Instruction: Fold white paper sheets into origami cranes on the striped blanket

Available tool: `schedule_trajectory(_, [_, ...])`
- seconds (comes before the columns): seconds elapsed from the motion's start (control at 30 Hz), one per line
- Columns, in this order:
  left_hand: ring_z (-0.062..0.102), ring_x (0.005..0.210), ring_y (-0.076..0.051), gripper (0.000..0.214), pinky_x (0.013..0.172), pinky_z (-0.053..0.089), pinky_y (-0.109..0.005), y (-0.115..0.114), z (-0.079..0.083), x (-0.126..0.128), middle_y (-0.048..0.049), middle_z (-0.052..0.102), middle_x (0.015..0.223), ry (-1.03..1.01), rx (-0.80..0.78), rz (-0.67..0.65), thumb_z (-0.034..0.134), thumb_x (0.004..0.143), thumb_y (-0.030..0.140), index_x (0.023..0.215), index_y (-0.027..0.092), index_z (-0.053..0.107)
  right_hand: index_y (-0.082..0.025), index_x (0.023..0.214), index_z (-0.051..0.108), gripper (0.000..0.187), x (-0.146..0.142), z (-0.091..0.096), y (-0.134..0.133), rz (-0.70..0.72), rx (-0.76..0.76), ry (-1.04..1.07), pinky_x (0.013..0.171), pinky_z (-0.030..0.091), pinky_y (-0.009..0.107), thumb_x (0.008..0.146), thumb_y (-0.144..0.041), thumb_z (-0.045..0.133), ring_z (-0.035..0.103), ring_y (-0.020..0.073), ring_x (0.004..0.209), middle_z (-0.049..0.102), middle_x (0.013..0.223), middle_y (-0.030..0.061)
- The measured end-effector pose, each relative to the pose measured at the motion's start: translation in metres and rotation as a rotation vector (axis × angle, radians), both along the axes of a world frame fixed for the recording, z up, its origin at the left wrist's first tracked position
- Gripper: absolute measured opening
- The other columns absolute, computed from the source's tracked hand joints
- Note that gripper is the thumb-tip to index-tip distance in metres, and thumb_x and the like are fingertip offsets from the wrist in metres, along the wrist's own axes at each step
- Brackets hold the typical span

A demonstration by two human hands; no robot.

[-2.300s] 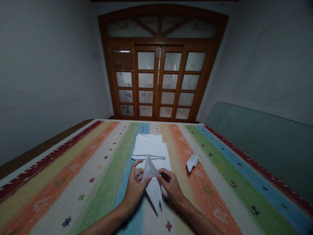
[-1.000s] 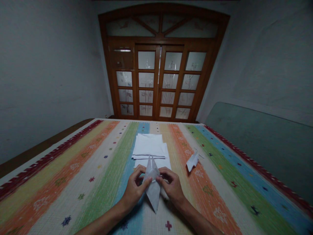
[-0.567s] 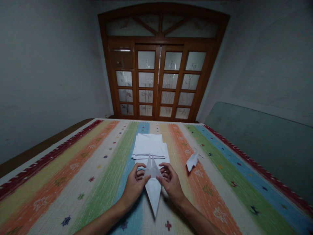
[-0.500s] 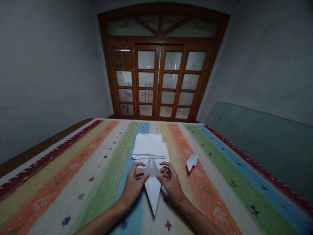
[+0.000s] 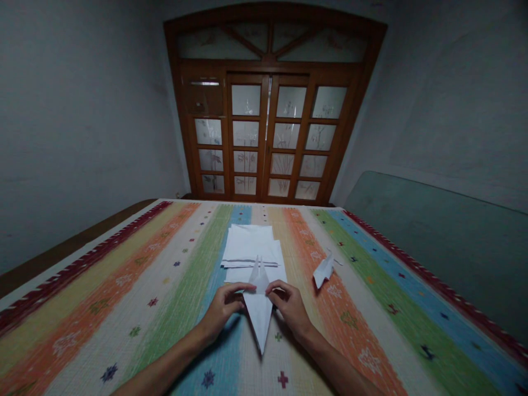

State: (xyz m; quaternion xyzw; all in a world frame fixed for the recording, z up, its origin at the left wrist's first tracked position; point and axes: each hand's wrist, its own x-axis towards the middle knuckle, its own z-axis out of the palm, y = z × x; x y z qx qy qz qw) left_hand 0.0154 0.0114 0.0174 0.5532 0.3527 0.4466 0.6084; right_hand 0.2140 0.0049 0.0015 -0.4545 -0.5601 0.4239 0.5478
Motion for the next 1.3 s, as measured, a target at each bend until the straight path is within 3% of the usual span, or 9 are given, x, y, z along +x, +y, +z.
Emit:
schedule_trajectory(0.13, [0.069, 0.094, -0.027, 0.037, 0.08, 0.054, -0.034, -0.002, 0.0, 0.002, -0.0096, 0.077, 0.099, -0.035, -0.023, 0.002, 0.08, 0.065, 0.025, 0.102, 0.017, 0.078, -0.018, 0.074, 0.074, 0.018, 0.004, 0.001, -0.001, 0.012, -0.012, 0.0, 0.062, 0.045, 0.028, 0.073, -0.034, 0.068, 0.058, 0.0185, 0.066, 0.069, 0.07, 0.0028])
schedule_trajectory(0.3, [0.069, 0.087, -0.026, 0.031, 0.077, 0.053, -0.033, 0.003, -0.002, 0.003, -0.0106, 0.078, 0.094, 0.05, 0.02, 0.106, 0.082, 0.067, 0.036, 0.091, 0.016, 0.08, -0.018, 0.082, 0.078, 0.023, 0.006, 0.007, -0.006, 0.129, -0.026, 0.071, 0.063, 0.045, 0.028, 0.076, -0.034, 0.062, 0.059, 0.0194, 0.069, 0.068, 0.075, 0.0035])
schedule_trajectory(0.43, [0.07, 0.085, -0.028, 0.032, 0.078, 0.054, -0.036, 0.004, -0.001, 0.003, -0.0092, 0.078, 0.084, 0.134, 0.07, 0.148, 0.078, 0.072, 0.046, 0.084, 0.016, 0.08, -0.017, 0.087, 0.078, 0.027, 0.003, 0.01, -0.007, 0.201, 0.002, 0.069, 0.067, 0.048, 0.029, 0.077, -0.04, 0.069, 0.063, 0.022, 0.079, 0.07, 0.083, 0.0056])
schedule_trajectory(0.67, [0.07, 0.083, -0.027, 0.03, 0.075, 0.053, -0.034, 0.0, 0.002, 0.007, -0.0088, 0.078, 0.084, 0.128, 0.077, 0.199, 0.078, 0.071, 0.043, 0.081, 0.015, 0.077, -0.017, 0.078, 0.073, 0.035, -0.005, -0.003, -0.001, 0.063, -0.01, 0.078, 0.07, 0.053, 0.032, 0.068, -0.049, 0.081, 0.066, 0.0217, 0.073, 0.072, 0.076, 0.006])
schedule_trajectory(0.9, [0.057, 0.052, -0.014, 0.049, 0.053, 0.038, -0.022, -0.002, -0.004, 0.01, 0.0066, 0.061, 0.055, 0.058, 0.058, 0.239, 0.08, 0.07, 0.039, 0.11, 0.017, 0.062, -0.021, 0.099, 0.064, 0.046, -0.008, -0.007, -0.001, 0.009, -0.05, 0.219, 0.056, 0.049, 0.023, 0.062, -0.035, 0.085, 0.059, 0.0141, 0.058, 0.06, 0.061, -0.0059])
schedule_trajectory(1.3, [0.061, 0.058, -0.017, 0.04, 0.058, 0.042, -0.025, -0.009, 0.001, 0.013, 0.0039, 0.066, 0.06, 0.127, 0.053, 0.281, 0.078, 0.07, 0.037, 0.103, 0.017, 0.068, -0.017, 0.094, 0.072, 0.035, -0.009, -0.011, -0.001, 0.037, -0.061, 0.137, 0.06, 0.051, 0.027, 0.063, -0.03, 0.081, 0.064, 0.0179, 0.064, 0.07, 0.073, 0.0021])
